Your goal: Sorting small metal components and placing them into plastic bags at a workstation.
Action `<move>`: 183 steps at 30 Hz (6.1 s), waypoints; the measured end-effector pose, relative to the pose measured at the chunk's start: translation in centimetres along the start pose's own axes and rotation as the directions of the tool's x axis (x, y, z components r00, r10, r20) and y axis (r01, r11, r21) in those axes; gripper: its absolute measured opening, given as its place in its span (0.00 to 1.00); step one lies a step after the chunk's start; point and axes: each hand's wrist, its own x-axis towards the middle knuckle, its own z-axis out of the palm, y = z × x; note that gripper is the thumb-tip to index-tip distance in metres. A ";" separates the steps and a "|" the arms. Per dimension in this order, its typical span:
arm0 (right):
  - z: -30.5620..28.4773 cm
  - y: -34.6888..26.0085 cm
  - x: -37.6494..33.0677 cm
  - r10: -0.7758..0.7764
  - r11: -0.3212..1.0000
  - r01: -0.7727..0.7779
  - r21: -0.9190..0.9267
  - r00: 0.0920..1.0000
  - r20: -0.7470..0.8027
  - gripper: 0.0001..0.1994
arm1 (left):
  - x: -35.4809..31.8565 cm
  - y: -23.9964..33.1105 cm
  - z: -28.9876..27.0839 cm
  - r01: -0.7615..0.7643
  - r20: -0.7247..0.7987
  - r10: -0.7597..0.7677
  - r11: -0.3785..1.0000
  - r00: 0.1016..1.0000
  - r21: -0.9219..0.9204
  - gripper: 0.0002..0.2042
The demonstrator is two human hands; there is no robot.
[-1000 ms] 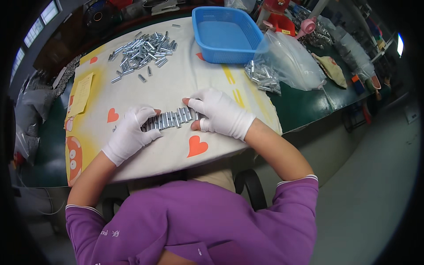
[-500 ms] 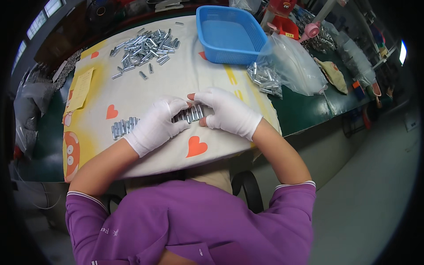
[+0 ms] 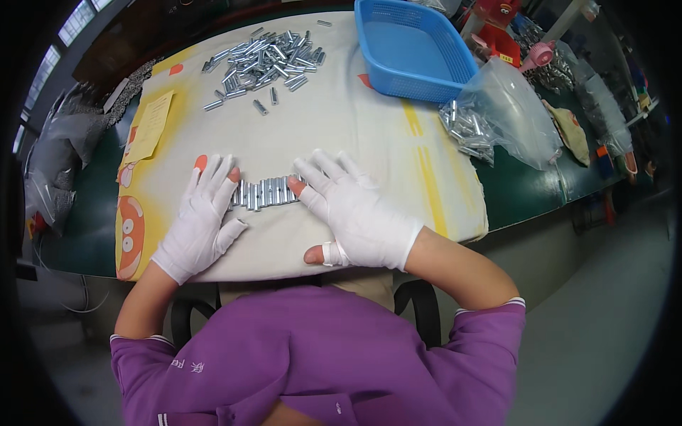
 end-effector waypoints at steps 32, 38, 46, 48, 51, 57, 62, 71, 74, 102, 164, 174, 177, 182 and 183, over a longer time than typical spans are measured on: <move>2.2 -5.1 13.7 0.013 0.946 0.011 0.324 0.997 -0.072 0.20 | -2.3 -5.8 -0.4 0.070 -0.113 -0.110 0.947 0.987 -0.315 0.25; 2.5 -4.8 11.6 0.034 0.968 0.009 0.250 0.985 -0.168 0.24 | -2.4 -5.3 0.1 0.106 -0.175 -0.137 0.979 0.975 -0.171 0.31; -3.3 -1.0 1.5 0.462 0.884 -0.437 0.165 0.869 -0.174 0.19 | -1.2 -3.3 -1.6 -0.069 -0.245 0.078 0.997 0.966 0.045 0.37; -3.2 -0.3 -0.3 0.503 0.857 -0.480 0.187 0.859 -0.099 0.19 | -0.5 -3.2 -0.9 -0.131 -0.189 0.124 0.991 0.974 -0.022 0.36; -1.6 -0.9 -1.0 0.542 0.825 -0.506 0.253 0.834 -0.099 0.19 | 1.6 -2.1 -0.4 -0.263 -0.128 0.247 0.956 0.960 -0.128 0.35; -0.2 -2.7 0.2 0.503 0.828 -0.390 0.403 0.835 -0.225 0.22 | 5.6 2.7 -0.4 -0.253 -0.141 0.212 0.862 0.967 -0.440 0.30; 0.8 -2.5 -0.1 0.591 0.764 -0.445 0.467 0.772 -0.231 0.21 | 6.9 3.4 1.6 -0.248 -0.229 0.150 0.829 0.962 -0.500 0.26; -0.5 -2.5 -1.9 0.350 0.933 -0.292 0.211 0.872 -0.342 0.19 | 3.6 3.7 -0.1 -0.263 -0.204 0.215 0.934 0.955 -0.244 0.28; -0.2 -2.4 -1.2 0.150 0.987 -0.114 0.111 0.898 -0.413 0.17 | 1.9 4.3 0.6 -0.248 -0.136 0.227 0.956 0.964 -0.157 0.30; 2.1 -2.2 -5.0 0.657 0.749 -0.501 0.433 0.646 -0.389 0.16 | -1.3 5.0 0.0 -0.015 0.042 0.024 0.980 0.999 -0.199 0.50; -1.3 -1.6 8.2 0.150 0.988 -0.139 0.069 0.971 -0.185 0.26 | -2.4 2.4 0.7 -0.059 -0.173 0.015 0.965 0.985 -0.256 0.32; -3.8 -1.6 3.1 0.300 0.951 -0.279 0.130 0.938 -0.177 0.18 | -1.1 2.9 0.3 -0.181 -0.045 0.179 0.884 0.983 -0.432 0.37; -3.0 -0.6 0.4 0.361 0.930 -0.334 0.151 0.909 -0.209 0.15 | -0.7 3.3 0.3 -0.236 -0.041 0.246 0.851 0.968 -0.468 0.39; -1.4 1.2 -0.7 0.172 0.967 -0.143 0.212 0.977 -0.127 0.16 | -1.7 1.3 -0.2 -0.168 -0.228 0.098 0.935 0.969 -0.313 0.33; -1.5 1.2 -0.5 0.169 0.967 -0.140 0.214 0.978 -0.123 0.16 | -2.3 0.8 -0.2 -0.100 -0.258 0.022 0.951 0.966 -0.291 0.32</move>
